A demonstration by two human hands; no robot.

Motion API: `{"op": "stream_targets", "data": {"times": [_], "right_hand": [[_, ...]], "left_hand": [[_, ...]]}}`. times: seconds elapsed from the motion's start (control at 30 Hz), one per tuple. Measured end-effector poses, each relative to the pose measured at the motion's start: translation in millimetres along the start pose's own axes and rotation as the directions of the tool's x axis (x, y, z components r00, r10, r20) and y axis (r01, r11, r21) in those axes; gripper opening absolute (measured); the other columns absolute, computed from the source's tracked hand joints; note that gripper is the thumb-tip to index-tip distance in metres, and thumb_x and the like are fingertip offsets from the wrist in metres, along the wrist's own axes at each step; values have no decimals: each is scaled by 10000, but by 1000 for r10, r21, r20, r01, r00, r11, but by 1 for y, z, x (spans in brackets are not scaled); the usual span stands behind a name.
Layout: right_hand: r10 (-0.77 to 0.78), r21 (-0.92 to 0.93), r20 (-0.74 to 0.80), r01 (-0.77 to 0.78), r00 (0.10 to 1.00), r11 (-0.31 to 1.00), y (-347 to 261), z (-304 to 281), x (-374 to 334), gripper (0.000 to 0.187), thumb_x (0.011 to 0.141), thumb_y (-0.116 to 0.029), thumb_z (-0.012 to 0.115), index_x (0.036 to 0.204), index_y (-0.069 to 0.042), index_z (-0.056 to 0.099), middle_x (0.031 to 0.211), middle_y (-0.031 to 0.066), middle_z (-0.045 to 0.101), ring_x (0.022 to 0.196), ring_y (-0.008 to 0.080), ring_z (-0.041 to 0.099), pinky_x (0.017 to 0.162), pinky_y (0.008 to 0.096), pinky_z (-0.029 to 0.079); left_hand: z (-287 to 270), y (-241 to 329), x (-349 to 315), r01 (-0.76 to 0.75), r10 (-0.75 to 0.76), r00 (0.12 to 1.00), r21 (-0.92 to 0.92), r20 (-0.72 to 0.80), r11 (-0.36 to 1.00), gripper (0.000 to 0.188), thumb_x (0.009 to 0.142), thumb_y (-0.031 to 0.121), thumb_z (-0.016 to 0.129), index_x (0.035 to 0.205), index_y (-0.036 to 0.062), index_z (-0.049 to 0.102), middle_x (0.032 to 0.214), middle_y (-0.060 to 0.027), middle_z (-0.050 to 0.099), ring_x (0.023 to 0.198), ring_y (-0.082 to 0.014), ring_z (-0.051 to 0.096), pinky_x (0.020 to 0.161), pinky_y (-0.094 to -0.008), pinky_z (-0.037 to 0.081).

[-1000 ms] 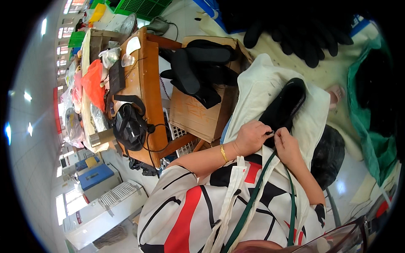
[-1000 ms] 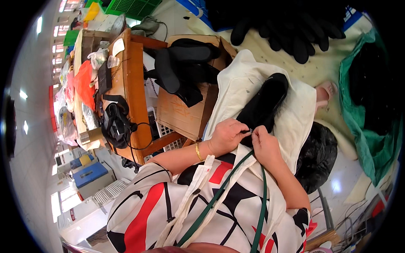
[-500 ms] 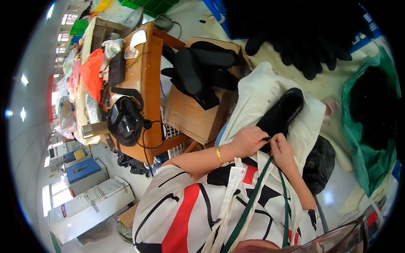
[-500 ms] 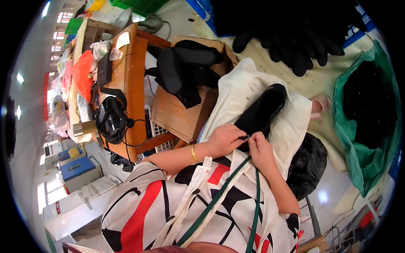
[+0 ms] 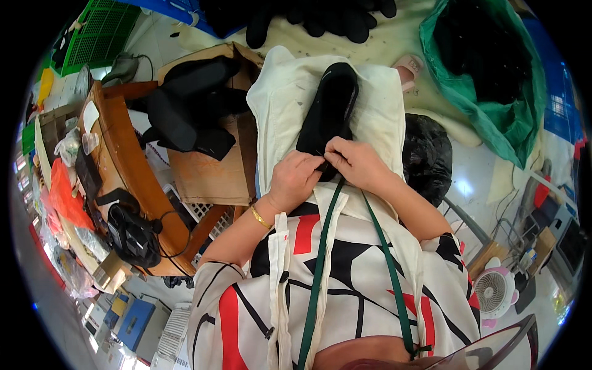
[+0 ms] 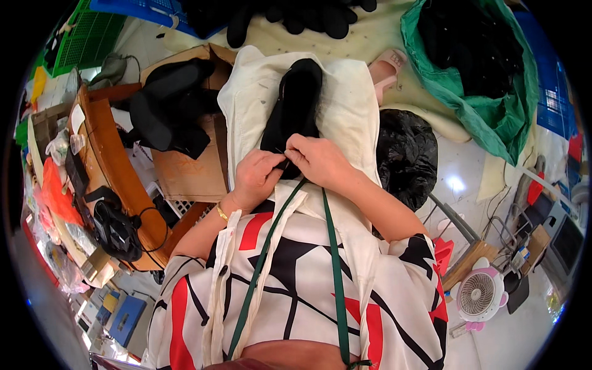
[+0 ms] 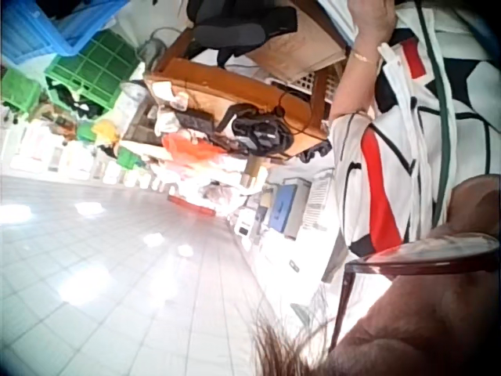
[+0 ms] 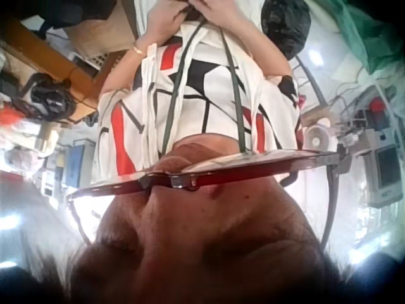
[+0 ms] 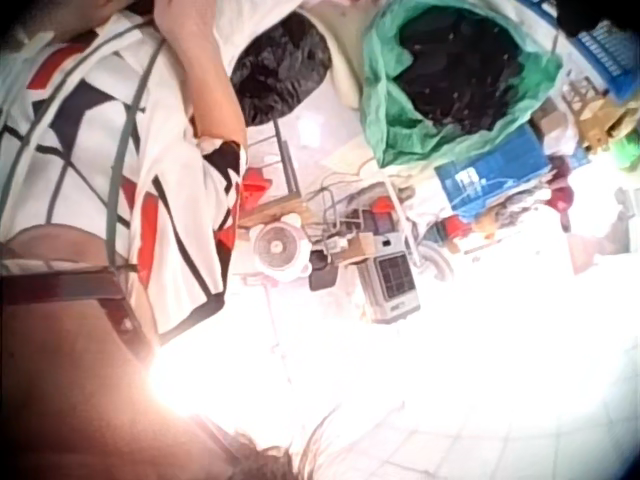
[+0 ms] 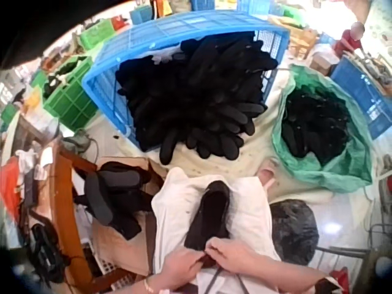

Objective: The person sits on the floor in a workshop and sews black slip-on shoes using a needle and thread. They pick up shoes from a blue crate, stitch the soles or edges, and place the finished shoes into a cardboard box.

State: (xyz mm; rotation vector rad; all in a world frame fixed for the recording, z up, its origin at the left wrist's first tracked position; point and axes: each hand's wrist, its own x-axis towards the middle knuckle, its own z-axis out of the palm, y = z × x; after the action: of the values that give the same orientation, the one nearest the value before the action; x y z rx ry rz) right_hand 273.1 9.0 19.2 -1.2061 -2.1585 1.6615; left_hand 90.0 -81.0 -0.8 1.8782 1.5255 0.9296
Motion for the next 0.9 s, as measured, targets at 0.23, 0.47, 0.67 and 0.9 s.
{"op": "stream_targets", "data": {"times": [0.23, 0.47, 0.67, 0.9], "right_hand": [[-229, -166, 16, 228, 973, 959, 5, -7, 16, 178, 893, -250, 592, 856, -77, 617, 837, 145, 591, 809, 363, 609, 693, 459, 503], [-306, -357, 80, 314, 949, 880, -3, -9, 14, 135, 857, -199, 591, 791, -82, 586, 784, 106, 575, 699, 329, 616, 586, 442, 496], [-556, -352, -197, 471, 808, 809, -37, -4, 30, 130, 843, -143, 602, 755, -77, 533, 720, 97, 507, 639, 283, 589, 528, 397, 468], [154, 696, 217, -264, 964, 667, -18, -12, 36, 224, 1038, -313, 433, 1006, -92, 435, 811, 87, 669, 540, 129, 641, 414, 223, 463]], "left_hand": [[-3, 2, 5, -133, 132, 991, 37, 31, 990, 292, 703, -1, 661, 993, 34, 655, 869, -114, 632, 810, -317, 610, 710, -406, 514], [-5, 4, 5, -37, 32, 997, -62, -69, 997, 193, 696, 11, 720, 885, 41, 695, 808, -120, 656, 728, -307, 629, 642, -384, 523], [-3, 1, 1, -14, 16, 997, -22, 75, 1000, 209, 722, 63, 726, 927, 65, 688, 846, -106, 661, 782, -312, 623, 684, -403, 520], [3, -1, -2, 126, -147, 973, 127, 180, 984, 132, 822, 161, 700, 911, 66, 673, 800, -143, 636, 749, -339, 615, 641, -435, 489]]}}
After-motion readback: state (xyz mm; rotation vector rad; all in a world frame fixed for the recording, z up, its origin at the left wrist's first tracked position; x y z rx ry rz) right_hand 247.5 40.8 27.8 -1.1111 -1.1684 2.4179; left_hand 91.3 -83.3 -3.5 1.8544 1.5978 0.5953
